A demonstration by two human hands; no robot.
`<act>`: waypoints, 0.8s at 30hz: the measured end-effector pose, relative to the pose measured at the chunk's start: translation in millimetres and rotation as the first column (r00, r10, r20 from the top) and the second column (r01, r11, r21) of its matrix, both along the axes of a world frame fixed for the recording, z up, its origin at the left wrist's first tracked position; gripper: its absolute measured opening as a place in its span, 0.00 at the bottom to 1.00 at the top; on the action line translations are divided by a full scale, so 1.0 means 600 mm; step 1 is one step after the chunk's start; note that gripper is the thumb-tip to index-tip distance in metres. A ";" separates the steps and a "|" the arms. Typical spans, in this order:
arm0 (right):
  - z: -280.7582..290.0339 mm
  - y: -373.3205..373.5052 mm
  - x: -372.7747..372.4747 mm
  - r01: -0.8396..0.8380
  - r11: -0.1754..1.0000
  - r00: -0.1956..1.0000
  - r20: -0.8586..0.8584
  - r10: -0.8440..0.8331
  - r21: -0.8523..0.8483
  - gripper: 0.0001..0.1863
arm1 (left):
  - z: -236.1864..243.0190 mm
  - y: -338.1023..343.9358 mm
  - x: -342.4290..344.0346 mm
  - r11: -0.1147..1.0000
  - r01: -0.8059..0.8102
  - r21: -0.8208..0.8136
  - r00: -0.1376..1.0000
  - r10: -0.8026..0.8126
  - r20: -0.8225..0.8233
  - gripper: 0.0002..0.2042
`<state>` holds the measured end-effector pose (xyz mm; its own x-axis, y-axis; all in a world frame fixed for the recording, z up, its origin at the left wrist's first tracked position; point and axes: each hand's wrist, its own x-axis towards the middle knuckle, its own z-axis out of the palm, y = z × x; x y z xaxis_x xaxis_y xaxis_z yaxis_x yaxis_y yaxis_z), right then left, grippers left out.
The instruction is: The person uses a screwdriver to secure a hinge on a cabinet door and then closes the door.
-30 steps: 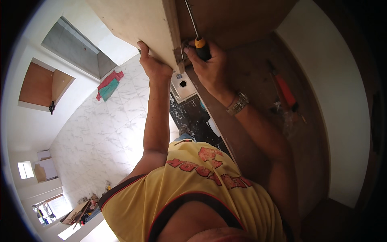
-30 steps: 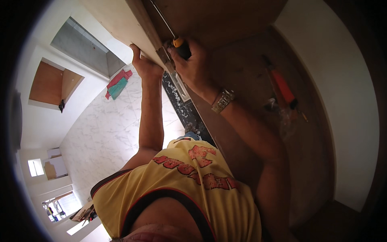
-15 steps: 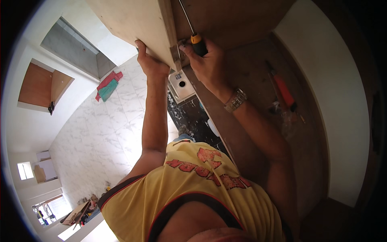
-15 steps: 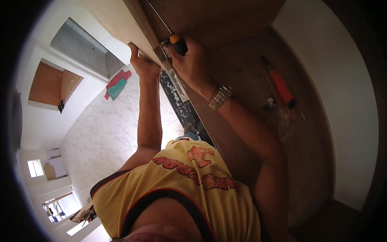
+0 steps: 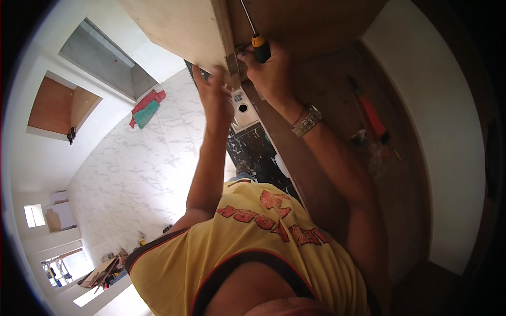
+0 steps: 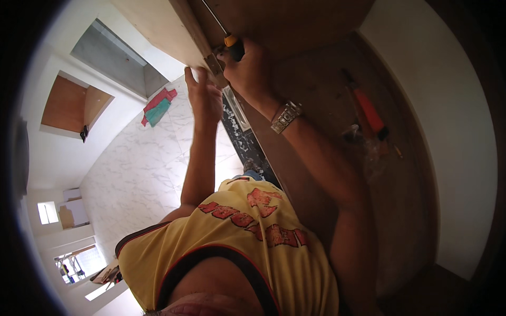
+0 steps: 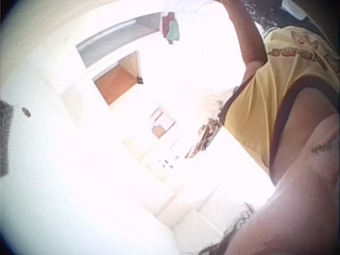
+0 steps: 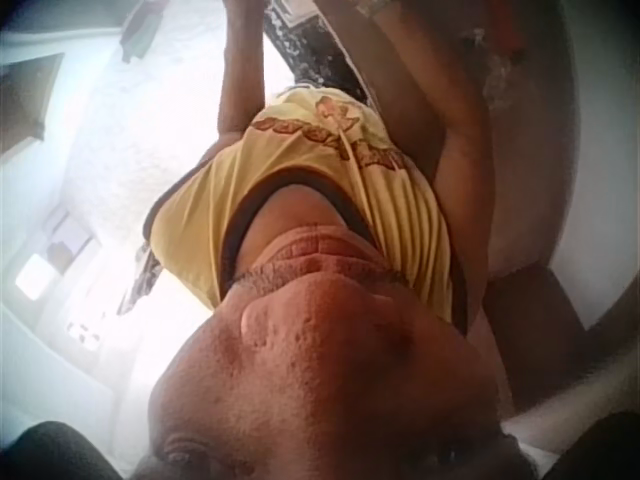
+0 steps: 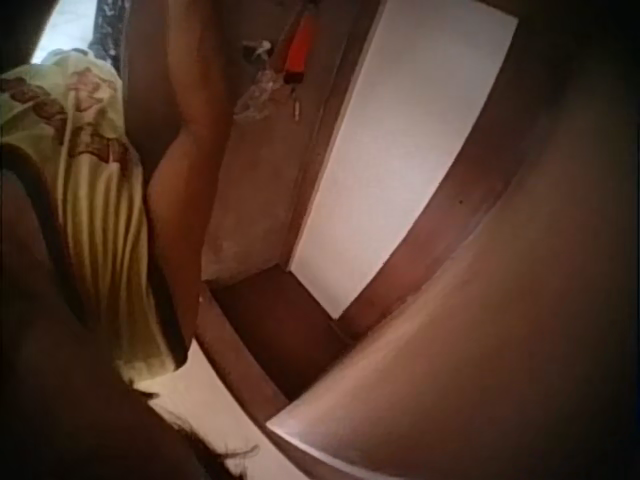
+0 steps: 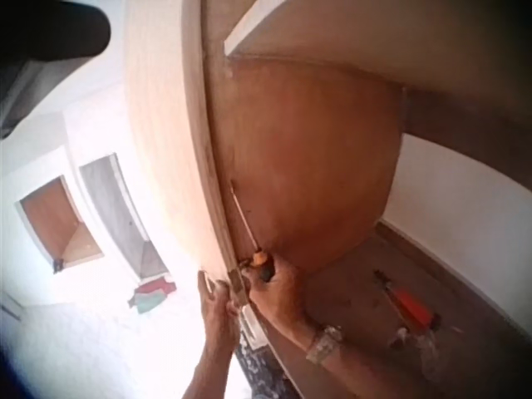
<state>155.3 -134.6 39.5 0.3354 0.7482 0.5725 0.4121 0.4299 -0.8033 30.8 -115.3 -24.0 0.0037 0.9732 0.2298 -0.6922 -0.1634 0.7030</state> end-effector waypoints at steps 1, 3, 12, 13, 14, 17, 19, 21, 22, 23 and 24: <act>0.000 0.001 -0.003 -0.003 0.999 1.000 0.004 0.003 0.046 0.10 | -0.004 -0.025 0.009 0.994 -0.084 0.073 0.989 0.092 -0.112 0.42; 0.008 -0.006 -0.007 -0.042 0.999 0.999 -0.034 0.042 0.005 0.10 | -0.006 -0.046 0.015 0.972 -0.165 0.166 0.949 0.203 -0.241 0.53; 0.028 -0.009 0.014 -0.101 0.986 0.987 0.112 0.117 -0.136 0.09 | 0.008 -0.031 0.068 0.870 -0.450 0.203 0.857 0.485 -0.174 0.61; 0.027 -0.008 0.023 -0.099 0.986 0.987 0.112 0.114 -0.138 0.09 | 0.007 -0.028 0.068 0.872 -0.441 0.212 0.859 0.479 -0.180 0.61; 0.033 -0.002 0.036 -0.131 0.988 0.976 0.163 0.144 -0.086 0.10 | 0.015 -0.020 0.072 0.876 -0.425 0.228 0.866 0.467 -0.180 0.60; 0.017 -0.020 0.067 -0.163 0.986 0.970 0.179 0.165 -0.026 0.13 | -0.006 -0.005 0.077 0.860 -0.452 0.238 0.847 0.497 -0.190 0.58; 0.022 -0.062 0.087 -0.152 0.988 0.978 0.143 0.153 -0.022 0.15 | -0.010 -0.004 0.072 0.864 -0.453 0.220 0.843 0.496 -0.208 0.55; 0.060 -0.153 0.098 0.031 0.990 0.932 0.361 0.021 -0.138 0.21 | -0.020 0.000 0.067 0.863 -0.454 0.222 0.852 0.493 -0.175 0.55; 0.076 -0.193 0.108 0.049 0.980 0.911 0.410 0.036 -0.195 0.21 | -0.024 0.000 0.065 0.862 -0.453 0.227 0.857 0.491 -0.158 0.55; 0.088 -0.224 0.117 0.066 0.966 0.885 0.461 0.059 -0.250 0.21 | -0.028 0.000 0.058 0.857 -0.465 0.222 0.845 0.504 -0.180 0.55; 0.097 -0.254 0.129 0.070 0.966 0.886 0.460 0.055 -0.250 0.21 | -0.029 -0.001 0.057 0.859 -0.460 0.223 0.847 0.500 -0.181 0.55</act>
<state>232.7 -286.9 97.9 0.0877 0.8859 0.4554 0.7629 0.2343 -0.6026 65.1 -115.9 -41.5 -0.3833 0.8138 0.4369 -0.3230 -0.5612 0.7620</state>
